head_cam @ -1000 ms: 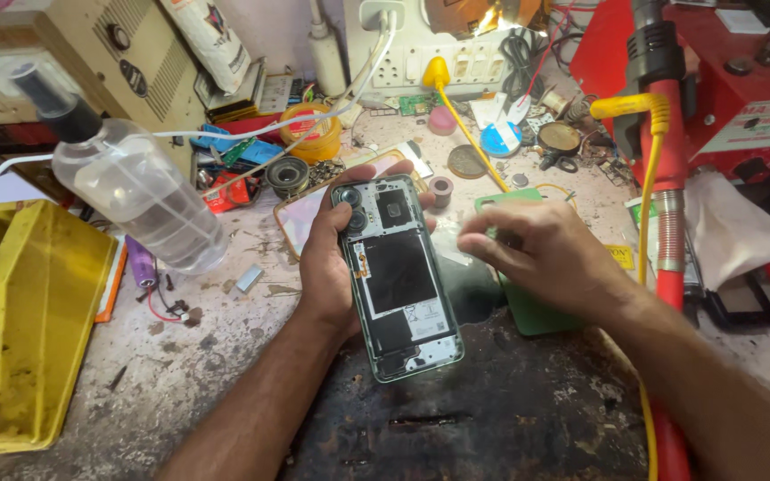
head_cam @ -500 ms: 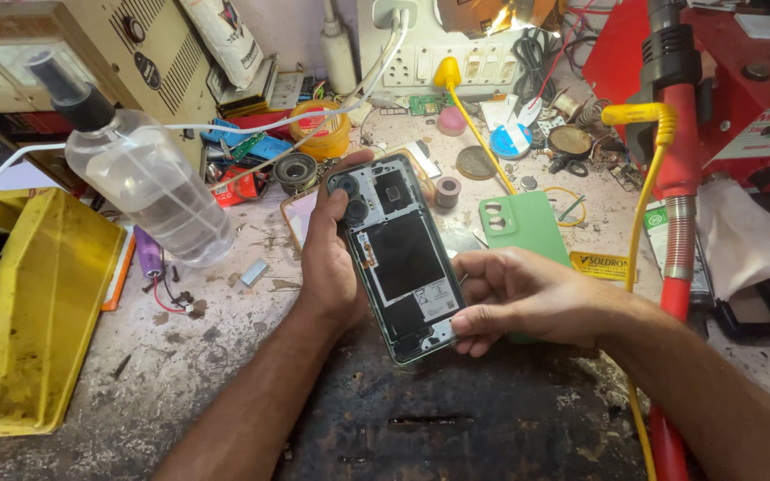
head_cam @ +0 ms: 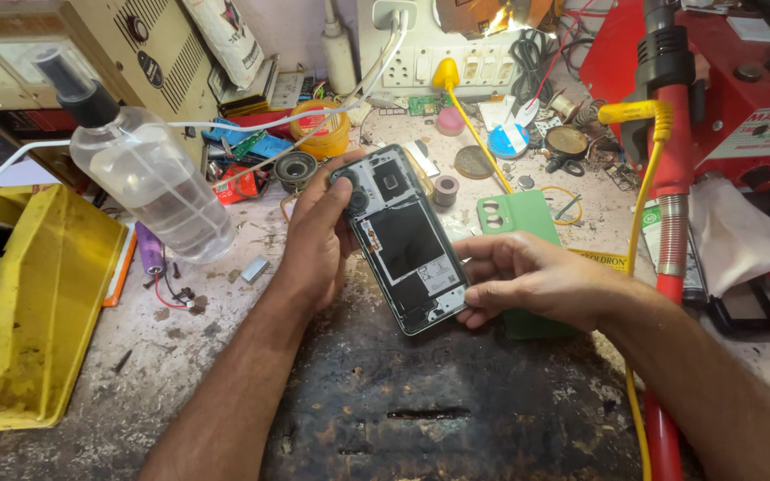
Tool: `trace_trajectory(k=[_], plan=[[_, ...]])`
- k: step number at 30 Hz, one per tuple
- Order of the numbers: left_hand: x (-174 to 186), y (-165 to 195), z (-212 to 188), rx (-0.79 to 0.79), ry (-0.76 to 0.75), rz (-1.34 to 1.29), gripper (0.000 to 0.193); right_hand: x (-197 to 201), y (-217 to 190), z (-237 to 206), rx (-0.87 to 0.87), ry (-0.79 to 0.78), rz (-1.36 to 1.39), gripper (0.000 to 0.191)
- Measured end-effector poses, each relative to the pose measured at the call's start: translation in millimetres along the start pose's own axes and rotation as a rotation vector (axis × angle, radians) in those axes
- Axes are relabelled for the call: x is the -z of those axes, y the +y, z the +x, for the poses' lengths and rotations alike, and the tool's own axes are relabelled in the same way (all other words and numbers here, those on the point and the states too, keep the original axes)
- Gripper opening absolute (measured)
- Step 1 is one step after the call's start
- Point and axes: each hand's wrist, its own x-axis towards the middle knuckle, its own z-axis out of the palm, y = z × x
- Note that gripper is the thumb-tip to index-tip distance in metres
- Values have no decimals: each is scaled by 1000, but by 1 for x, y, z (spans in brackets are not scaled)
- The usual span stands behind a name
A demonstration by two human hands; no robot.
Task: The person removes the green back cover from a smartphone, then uses a small metal tool to scrape adhesive residue from the phone's internal frame. The back cover is set aside and the phone remains open on the workbench.
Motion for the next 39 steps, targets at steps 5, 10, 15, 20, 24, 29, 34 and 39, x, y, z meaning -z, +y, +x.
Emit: trace_trajectory(k=[5,10,15,20,24,29,34,39], plan=[[-7,17,-3,94,251,447,58,5,2,-1,-56,23,-6,59],[-13,66,-18,332,178,944,69,1,6,2,-114,10,-60,55],[3,94,-30,186,-350,1351,58,-16,3,10,-105,136,-214,42],[8,92,-32,576,-350,1401,65,-32,-7,5,1,259,-619,33],[1,84,-34,297,-483,1473,76,-30,-9,2,151,291,-804,31],[-19,65,-38,407,-259,1575,70,-11,-2,5,229,527,-890,23],[-29,60,-46,320,-281,1680,73,2,9,7,158,538,-734,18],[-29,53,-52,251,-223,1608,72,9,11,5,108,517,-525,16]])
